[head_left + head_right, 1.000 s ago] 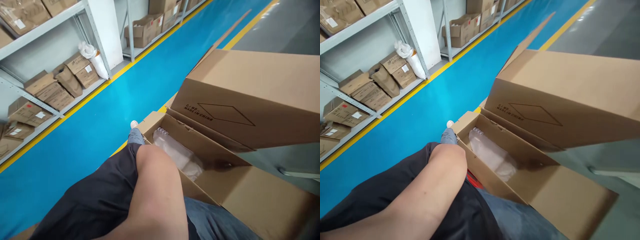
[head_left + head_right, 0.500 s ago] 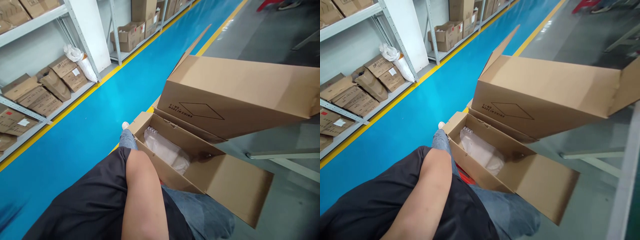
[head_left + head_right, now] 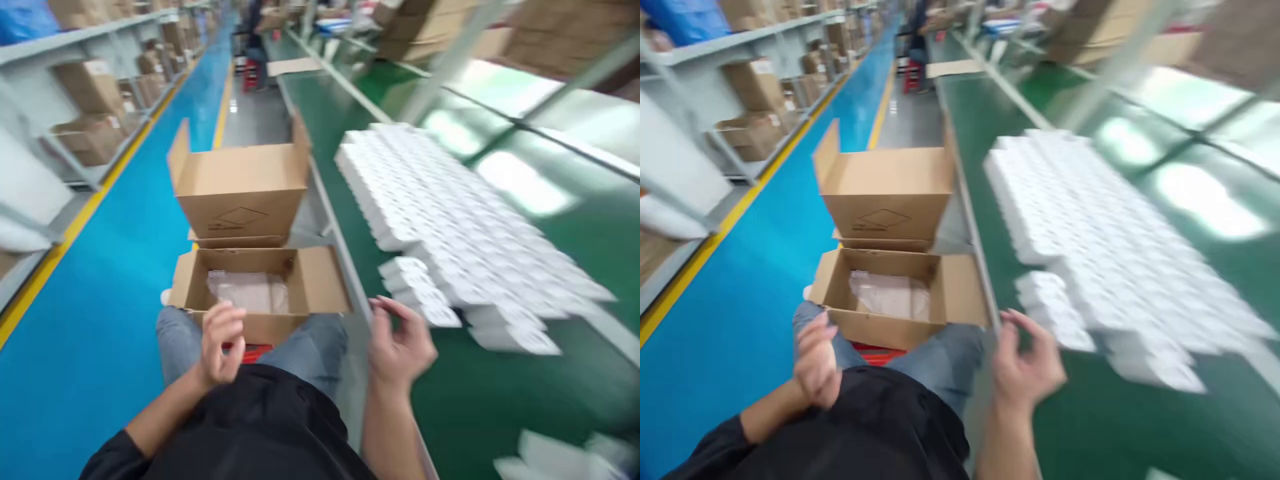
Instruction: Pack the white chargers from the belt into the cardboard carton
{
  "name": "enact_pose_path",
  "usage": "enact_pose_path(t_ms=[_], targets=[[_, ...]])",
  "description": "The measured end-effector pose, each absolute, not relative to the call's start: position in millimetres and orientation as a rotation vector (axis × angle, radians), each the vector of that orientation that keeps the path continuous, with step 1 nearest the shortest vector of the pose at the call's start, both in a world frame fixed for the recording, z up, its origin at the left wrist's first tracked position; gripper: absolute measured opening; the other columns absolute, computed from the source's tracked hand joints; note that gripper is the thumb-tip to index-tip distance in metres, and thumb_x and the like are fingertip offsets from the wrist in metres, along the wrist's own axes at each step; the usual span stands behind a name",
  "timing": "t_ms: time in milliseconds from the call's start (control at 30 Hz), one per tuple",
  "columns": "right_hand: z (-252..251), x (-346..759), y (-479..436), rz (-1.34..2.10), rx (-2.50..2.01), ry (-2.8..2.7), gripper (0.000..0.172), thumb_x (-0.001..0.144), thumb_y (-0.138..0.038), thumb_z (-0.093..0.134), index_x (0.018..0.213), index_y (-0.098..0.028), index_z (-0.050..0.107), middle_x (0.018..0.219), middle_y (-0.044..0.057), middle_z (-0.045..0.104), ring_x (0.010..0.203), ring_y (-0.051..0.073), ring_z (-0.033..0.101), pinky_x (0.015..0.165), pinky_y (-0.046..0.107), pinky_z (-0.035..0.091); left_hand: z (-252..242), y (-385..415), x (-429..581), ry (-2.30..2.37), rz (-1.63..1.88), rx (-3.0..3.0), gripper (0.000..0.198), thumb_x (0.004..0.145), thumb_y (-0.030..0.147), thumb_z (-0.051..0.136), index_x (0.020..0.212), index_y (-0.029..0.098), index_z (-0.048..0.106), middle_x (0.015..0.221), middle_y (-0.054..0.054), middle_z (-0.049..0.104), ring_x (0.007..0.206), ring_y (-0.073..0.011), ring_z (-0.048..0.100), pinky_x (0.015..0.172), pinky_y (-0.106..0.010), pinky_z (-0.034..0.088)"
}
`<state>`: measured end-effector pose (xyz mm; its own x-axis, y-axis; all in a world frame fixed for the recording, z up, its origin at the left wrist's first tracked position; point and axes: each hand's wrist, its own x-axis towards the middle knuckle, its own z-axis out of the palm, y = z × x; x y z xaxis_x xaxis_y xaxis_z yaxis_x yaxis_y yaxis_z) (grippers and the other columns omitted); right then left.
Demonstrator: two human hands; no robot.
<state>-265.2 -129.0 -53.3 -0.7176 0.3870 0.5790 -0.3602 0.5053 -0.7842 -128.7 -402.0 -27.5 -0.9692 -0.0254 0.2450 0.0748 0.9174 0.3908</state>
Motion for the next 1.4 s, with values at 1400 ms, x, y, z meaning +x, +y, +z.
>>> enact_pose_path(t_ms=[1400], targets=[[-74.0, -197.3, -98.0, 1.611, 0.053, -1.666, 0.022, 0.092, -0.009, 0.049, 0.103, -0.024, 0.063, 0.085, 0.002, 0.063, 0.066, 0.012, 0.058, 0.056, 0.026, 0.052, -5.6, -162.4, -315.0, -2.612, -1.856, -0.786, 0.069, 0.066, 0.051, 0.076, 0.124, 0.021, 0.052, 0.128, -0.014, 0.054, 0.115, -0.0316, 0.052, 0.098, -0.047, 0.043]])
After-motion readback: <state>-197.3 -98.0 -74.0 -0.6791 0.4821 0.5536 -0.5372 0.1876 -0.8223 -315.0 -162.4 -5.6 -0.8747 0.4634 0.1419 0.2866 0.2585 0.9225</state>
